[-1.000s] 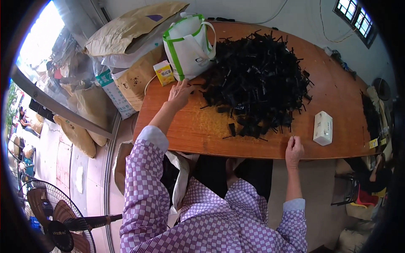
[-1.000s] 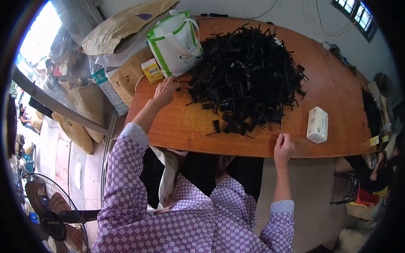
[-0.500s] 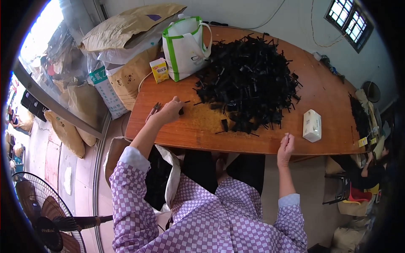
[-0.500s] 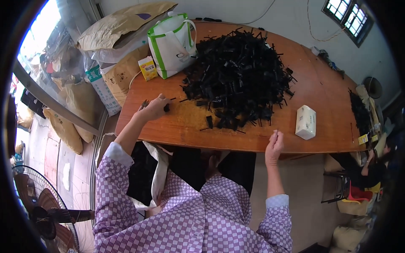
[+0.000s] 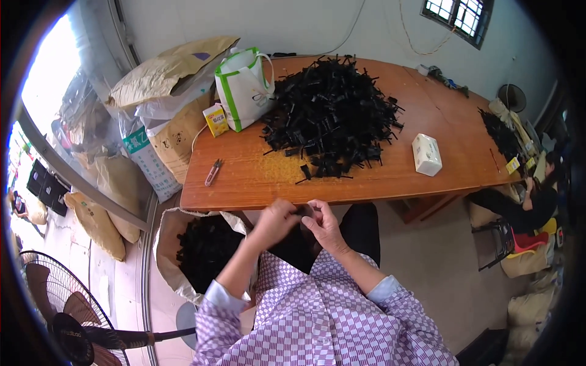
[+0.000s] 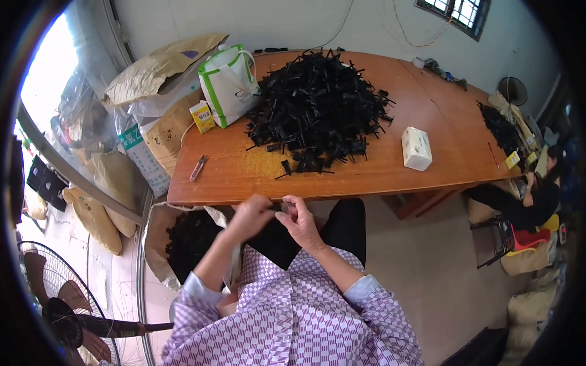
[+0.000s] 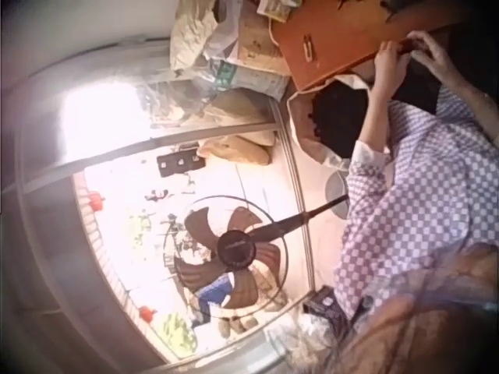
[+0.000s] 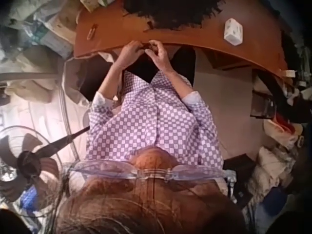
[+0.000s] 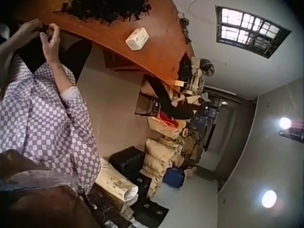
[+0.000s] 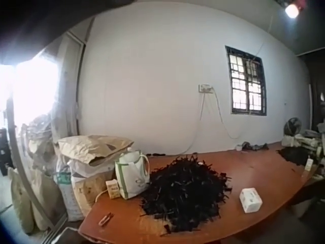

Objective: Dumping small black plastic components from a paper bag onto a table and inspecting them individually.

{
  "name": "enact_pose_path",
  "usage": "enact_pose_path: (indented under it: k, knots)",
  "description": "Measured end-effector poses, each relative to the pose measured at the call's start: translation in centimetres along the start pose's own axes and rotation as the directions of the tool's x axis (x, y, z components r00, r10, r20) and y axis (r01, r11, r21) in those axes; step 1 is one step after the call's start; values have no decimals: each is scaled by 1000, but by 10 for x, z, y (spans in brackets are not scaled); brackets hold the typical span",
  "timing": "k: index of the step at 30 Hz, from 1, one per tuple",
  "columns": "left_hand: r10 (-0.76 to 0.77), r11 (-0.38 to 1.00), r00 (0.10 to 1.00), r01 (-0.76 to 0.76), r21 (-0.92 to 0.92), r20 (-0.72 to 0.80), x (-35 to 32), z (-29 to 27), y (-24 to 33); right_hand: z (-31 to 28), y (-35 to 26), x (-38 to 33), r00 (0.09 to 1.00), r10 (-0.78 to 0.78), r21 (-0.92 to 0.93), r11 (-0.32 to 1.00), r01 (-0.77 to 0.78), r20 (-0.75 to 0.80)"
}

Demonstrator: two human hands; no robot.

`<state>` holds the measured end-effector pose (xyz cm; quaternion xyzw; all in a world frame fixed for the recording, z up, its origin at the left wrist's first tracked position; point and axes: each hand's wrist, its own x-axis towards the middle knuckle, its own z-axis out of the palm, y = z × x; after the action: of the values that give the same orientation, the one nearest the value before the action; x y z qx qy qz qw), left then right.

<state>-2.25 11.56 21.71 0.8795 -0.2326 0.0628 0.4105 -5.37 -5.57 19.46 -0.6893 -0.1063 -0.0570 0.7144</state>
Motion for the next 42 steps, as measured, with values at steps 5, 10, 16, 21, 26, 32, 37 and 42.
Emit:
enact_pose_path:
  k: [5,10,16,21,26,32,37,42]
  knots:
    - [-132,975,990,120,-189,-53,-48,50,23,-8,5,-29,992,-27,-121,992,42,123]
    - [-309,739,948,291,-608,79,-75,79,15,-21,14,-59,989,13,-18,1000,-10,149]
    - [-322,820,941,330,-468,100,-88,92,16,-34,23,-71,960,166,-32,986,-163,227]
    - [-326,683,940,306,-663,99,-93,112,-4,-36,31,-73,916,314,-22,948,-319,249]
    - [-329,679,934,336,-653,139,-95,116,-12,-33,37,-72,962,210,-230,959,-167,177]
    - [-322,785,929,369,-497,180,-93,109,-2,-37,58,-71,961,209,-366,922,-131,181]
    - [-272,840,937,343,-421,221,-96,105,-4,-37,74,-72,913,318,-339,914,-225,254]
    - [-158,797,950,283,-533,269,-102,123,-23,-42,75,-75,891,352,-199,932,-304,287]
